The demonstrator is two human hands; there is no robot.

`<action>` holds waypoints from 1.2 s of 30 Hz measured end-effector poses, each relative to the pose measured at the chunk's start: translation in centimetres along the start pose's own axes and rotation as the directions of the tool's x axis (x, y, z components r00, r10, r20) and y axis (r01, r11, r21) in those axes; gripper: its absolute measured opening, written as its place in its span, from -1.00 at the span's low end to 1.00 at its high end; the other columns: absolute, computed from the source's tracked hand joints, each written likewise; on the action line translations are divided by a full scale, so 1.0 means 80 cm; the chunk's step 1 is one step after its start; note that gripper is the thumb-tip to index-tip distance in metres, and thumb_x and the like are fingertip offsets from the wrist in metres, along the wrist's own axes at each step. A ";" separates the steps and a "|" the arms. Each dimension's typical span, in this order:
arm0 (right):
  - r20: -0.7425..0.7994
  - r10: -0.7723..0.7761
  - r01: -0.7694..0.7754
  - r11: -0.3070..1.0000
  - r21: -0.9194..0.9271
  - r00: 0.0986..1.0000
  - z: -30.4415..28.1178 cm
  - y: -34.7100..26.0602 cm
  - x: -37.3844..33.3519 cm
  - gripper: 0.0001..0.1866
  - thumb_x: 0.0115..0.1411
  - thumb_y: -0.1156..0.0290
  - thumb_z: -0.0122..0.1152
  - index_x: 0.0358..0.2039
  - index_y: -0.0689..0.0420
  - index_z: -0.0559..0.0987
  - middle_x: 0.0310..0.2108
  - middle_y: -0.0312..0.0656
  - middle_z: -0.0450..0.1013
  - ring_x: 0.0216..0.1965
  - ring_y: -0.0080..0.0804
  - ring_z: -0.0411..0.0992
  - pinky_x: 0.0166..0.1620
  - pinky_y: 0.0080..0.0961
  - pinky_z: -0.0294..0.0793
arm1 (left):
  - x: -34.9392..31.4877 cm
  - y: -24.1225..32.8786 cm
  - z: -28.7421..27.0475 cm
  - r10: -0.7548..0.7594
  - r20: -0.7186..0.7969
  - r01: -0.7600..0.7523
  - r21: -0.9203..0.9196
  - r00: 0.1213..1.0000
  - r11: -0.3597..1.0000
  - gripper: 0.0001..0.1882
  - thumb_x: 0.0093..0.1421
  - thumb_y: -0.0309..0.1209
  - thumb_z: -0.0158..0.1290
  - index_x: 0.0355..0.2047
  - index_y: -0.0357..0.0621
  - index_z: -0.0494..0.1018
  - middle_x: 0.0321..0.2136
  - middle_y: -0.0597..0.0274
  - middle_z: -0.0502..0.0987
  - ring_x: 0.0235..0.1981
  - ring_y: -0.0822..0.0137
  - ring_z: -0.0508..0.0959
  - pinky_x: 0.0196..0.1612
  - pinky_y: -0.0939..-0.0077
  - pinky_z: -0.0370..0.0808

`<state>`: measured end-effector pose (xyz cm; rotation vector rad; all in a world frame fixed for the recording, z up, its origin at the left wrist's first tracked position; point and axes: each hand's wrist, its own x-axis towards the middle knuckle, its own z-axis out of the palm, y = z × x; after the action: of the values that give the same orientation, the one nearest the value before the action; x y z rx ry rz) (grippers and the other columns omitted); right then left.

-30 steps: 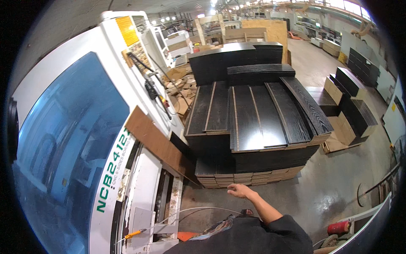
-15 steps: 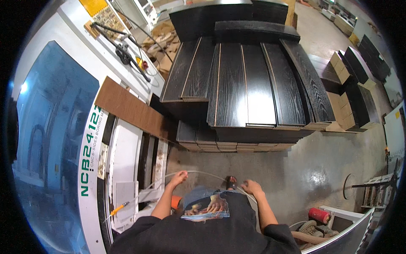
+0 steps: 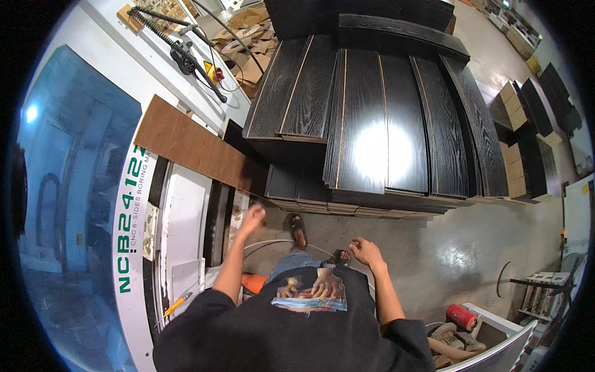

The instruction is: The person uses a small yellow-handled tool to pry strips off dark wooden boards and positions them on a machine table before moving and stacking the finished parts.

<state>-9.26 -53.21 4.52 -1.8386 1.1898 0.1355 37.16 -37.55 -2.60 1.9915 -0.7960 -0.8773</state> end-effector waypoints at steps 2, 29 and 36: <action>-0.025 0.063 -0.063 0.998 0.003 0.998 0.004 -0.007 -0.001 -0.50 0.25 0.04 0.21 0.10 0.06 0.59 -0.15 0.02 0.63 -0.04 0.03 0.57 0.05 -0.15 0.52 | 0.090 0.028 -0.017 0.032 -0.144 -0.039 -0.048 0.989 0.998 -0.43 0.33 -0.14 0.17 0.15 -0.35 0.38 -0.25 0.22 0.58 -0.28 0.41 0.54 -0.10 0.48 0.49; -0.123 0.036 -0.031 0.999 0.040 0.992 0.007 -0.210 0.114 -0.57 0.30 0.05 0.18 0.08 0.00 0.59 -0.12 -0.04 0.63 -0.04 -0.05 0.58 0.03 -0.19 0.53 | 0.305 0.217 -0.056 -0.167 -0.127 0.040 -0.671 0.978 0.741 -0.50 0.28 -0.25 0.26 0.00 -0.35 0.30 -0.30 0.04 0.54 -0.41 0.26 0.67 -0.47 0.50 0.63; 0.146 -0.195 0.203 0.978 -0.038 0.970 0.007 -0.274 0.179 -0.50 0.31 0.02 0.17 0.12 0.07 0.55 -0.15 0.02 0.62 -0.06 -0.02 0.58 0.02 -0.17 0.53 | 0.272 0.255 -0.085 0.088 -0.290 -0.214 -0.438 0.953 0.873 -0.65 0.28 -0.27 0.25 -0.33 -0.21 0.30 -0.46 0.21 0.51 -0.50 0.35 0.66 -0.52 0.54 0.56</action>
<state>15.38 -59.77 10.48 -1.9492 0.9059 0.1819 50.35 -61.42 11.27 1.5506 -0.5195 -0.6213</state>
